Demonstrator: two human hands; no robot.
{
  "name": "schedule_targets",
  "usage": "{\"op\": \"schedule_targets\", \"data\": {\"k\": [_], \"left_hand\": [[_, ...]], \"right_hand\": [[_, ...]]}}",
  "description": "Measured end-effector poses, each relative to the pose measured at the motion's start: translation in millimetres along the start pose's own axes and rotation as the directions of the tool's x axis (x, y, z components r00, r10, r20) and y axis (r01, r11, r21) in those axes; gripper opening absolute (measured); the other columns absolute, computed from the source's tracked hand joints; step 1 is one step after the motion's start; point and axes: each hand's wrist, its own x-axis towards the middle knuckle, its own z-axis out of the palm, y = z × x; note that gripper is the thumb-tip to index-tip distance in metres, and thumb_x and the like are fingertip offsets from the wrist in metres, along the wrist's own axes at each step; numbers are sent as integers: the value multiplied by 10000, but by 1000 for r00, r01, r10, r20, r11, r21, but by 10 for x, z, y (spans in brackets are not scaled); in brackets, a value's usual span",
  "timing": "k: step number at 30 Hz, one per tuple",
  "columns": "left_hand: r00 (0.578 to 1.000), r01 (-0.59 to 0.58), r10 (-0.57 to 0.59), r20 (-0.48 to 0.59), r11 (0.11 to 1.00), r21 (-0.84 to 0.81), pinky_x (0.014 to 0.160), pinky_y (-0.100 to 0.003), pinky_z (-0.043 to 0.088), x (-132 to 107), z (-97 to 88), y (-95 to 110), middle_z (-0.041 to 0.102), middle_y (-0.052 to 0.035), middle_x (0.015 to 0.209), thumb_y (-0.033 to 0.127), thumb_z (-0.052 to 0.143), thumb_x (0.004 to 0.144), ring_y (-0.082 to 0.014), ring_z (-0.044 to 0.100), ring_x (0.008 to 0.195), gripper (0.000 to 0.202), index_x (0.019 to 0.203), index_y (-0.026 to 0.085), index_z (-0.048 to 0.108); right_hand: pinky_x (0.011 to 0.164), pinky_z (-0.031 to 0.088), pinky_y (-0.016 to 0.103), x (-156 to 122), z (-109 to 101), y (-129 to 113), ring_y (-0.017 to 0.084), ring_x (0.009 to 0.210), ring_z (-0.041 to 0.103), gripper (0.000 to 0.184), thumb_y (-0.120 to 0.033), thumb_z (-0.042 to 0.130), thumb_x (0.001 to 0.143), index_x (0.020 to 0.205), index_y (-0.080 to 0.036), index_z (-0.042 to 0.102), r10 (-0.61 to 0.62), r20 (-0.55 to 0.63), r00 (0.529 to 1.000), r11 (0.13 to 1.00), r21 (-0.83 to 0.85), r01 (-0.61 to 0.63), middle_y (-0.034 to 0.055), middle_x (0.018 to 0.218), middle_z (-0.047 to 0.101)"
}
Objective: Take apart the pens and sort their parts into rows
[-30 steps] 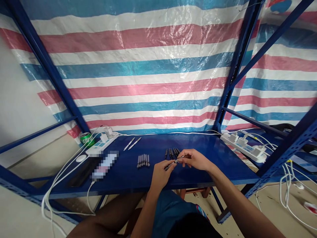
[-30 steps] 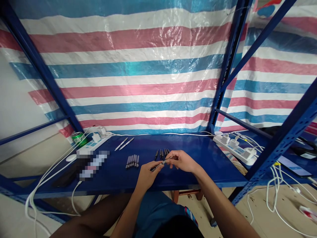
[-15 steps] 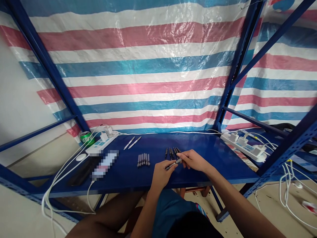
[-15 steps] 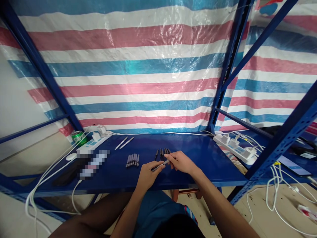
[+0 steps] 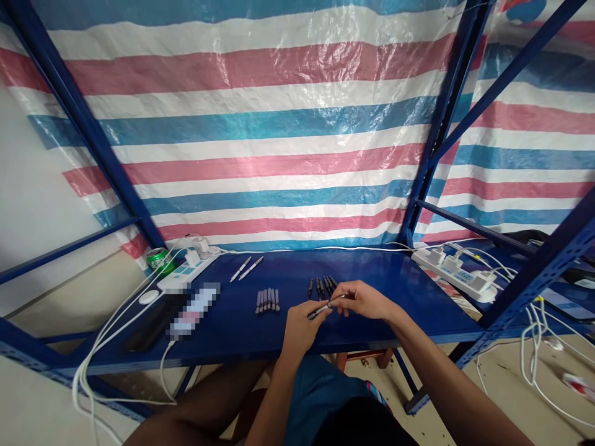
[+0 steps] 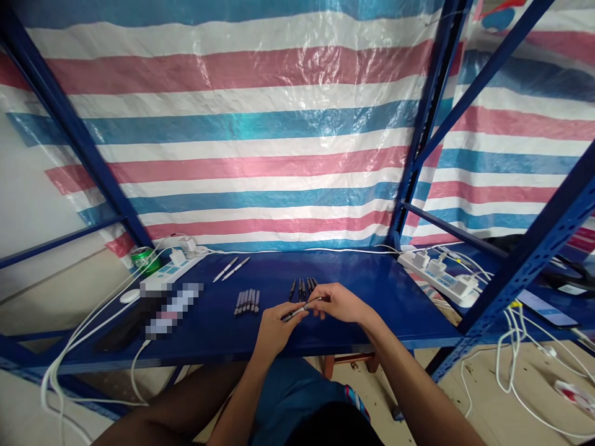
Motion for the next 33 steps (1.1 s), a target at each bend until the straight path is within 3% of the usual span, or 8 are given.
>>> {"op": "schedule_targets", "data": {"k": [4, 8, 10, 15, 19, 24, 28, 33], "left_hand": [[998, 18, -19, -53, 1000, -19, 788, -356, 599, -12, 11, -2, 817, -57, 980, 411, 766, 898, -261, 765, 885, 206, 1038, 279, 838], [964, 65, -110, -244, 981, -183, 873, -365, 613, 0, -8, -70, 777, -98, 1184, 495, 774, 896, -264, 757, 1050, 610, 1435, 250, 628], [942, 87, -172, -287, 954, -287, 887, -372, 621, 17, -21, -126, 762, -119, 1205, 532, 748, 913, -257, 762, 1047, 720, 1525, 223, 530], [934, 122, -224, -280, 933, -338, 929, -391, 628, 34, -46, -227, 792, -112, 1106, 587, 694, 939, -264, 778, 1007, 558, 1341, 200, 714], [955, 156, -211, -207, 954, -254, 992, -379, 607, 34, -61, -214, 774, -92, 1257, 589, 649, 972, -269, 747, 1143, 603, 1474, 254, 639], [984, 140, -158, -84, 971, -193, 1009, -365, 596, 51, -33, -178, 651, -86, 1488, 584, 570, 1018, -261, 702, 1232, 620, 1556, 276, 549], [980, 117, -146, -136, 972, -202, 980, -363, 607, 36, -4, -174, 673, -102, 1452, 569, 572, 1023, -252, 706, 1218, 654, 1601, 278, 475], [970, 74, -90, -226, 994, -76, 850, -338, 621, 1, 4, -87, 768, -106, 1205, 564, 612, 997, -255, 748, 1048, 458, 1297, 243, 743]], "right_hand": [[564, 477, 292, 35, 53, 117, 169, 552, 641, 455, -635, 647, 968, 817, -208, 693, 19, -113, 993, 1000, 2, -19, 29, 687, 730], [539, 460, 294, 112, 99, 282, 160, 560, 608, 459, -670, 678, 932, 938, -212, 705, -26, -321, 947, 983, 165, 84, 33, 767, 751], [568, 488, 316, 140, 121, 355, 170, 593, 619, 465, -673, 711, 904, 1001, -218, 707, -33, -388, 921, 961, 240, 136, 47, 834, 771], [648, 545, 364, 140, 202, 480, 205, 676, 667, 474, -673, 762, 859, 1011, -226, 720, -10, -433, 901, 941, 302, 156, 68, 895, 787], [657, 553, 360, 98, 215, 531, 212, 705, 683, 450, -646, 792, 844, 1024, -237, 741, -27, -429, 903, 953, 261, 152, 60, 899, 791], [629, 546, 351, 64, 155, 563, 203, 665, 671, 407, -615, 805, 846, 1017, -249, 756, -39, -465, 884, 958, 236, 166, 45, 857, 790], [594, 526, 338, 85, 164, 564, 221, 696, 681, 423, -607, 838, 819, 1036, -263, 724, -20, -507, 862, 943, 275, 184, 40, 823, 782], [577, 522, 333, 102, 191, 542, 226, 698, 687, 435, -596, 862, 800, 1016, -265, 681, -7, -511, 859, 932, 307, 190, 29, 785, 764]]}}
